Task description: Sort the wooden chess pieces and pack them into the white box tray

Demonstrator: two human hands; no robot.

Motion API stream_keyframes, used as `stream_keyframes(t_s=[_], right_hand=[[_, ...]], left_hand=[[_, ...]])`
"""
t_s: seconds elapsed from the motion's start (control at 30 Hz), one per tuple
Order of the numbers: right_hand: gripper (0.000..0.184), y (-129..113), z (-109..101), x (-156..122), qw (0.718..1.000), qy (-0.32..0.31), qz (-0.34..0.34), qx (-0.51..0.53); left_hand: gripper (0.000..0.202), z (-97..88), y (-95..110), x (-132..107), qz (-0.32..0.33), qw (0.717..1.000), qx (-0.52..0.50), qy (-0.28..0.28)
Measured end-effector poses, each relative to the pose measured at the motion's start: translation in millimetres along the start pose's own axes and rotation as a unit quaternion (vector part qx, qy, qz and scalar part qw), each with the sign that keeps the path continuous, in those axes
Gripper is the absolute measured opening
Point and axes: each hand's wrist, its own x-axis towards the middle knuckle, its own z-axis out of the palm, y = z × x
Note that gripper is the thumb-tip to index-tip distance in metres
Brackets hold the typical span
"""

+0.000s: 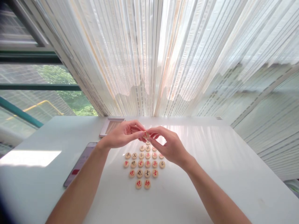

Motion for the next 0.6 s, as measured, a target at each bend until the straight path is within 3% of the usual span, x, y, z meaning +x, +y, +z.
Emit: stream_keyframes(t_s=[0.37,0.6], right_hand=[[0.024,5.2,-4.1,0.0,0.996,-0.013,0.066,0.05],[0.024,5.8,-6.7,1.4,0.99,-0.004,0.106,0.089]], left_hand=[[0.027,4.9,-2.6,3.4,-0.008,0.999,0.049,0.017],[0.024,14.1,1.1,1.4,0.017,0.983,0.17,0.065]])
